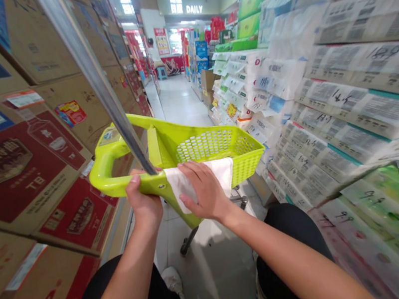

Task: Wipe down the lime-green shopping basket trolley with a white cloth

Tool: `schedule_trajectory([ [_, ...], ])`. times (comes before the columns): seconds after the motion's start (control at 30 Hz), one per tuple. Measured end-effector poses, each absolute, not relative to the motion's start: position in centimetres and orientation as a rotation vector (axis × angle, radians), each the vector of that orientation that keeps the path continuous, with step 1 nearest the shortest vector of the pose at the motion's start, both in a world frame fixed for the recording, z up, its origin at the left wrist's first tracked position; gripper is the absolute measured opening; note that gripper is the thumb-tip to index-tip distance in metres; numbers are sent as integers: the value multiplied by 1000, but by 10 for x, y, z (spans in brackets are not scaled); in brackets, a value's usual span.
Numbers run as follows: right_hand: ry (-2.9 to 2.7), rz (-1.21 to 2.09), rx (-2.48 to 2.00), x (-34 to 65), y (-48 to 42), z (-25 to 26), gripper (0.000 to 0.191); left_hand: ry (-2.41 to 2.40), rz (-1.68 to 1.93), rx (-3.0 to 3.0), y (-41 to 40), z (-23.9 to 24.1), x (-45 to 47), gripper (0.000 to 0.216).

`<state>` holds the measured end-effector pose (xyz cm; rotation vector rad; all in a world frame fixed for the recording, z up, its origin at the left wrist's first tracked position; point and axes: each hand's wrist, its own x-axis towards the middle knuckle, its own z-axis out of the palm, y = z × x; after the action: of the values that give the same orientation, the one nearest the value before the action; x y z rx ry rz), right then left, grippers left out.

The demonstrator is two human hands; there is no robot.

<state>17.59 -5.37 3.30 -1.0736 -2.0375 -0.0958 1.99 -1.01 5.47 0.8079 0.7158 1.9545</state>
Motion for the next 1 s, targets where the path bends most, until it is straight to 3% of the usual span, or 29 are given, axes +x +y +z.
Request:
schedule_trajectory([
  [0.53,-1724,-249,-1678,338,-17,-17,46,724,2023,883,-4,47,18,41],
  [0.7,-1737,-193,-1613,285,-27,-5,49,728,2051,884,-5,45,24,42],
  [1.0,-1993,-105,-1158,158,-64,34,80,750,2019,873,-6,45,19,39],
])
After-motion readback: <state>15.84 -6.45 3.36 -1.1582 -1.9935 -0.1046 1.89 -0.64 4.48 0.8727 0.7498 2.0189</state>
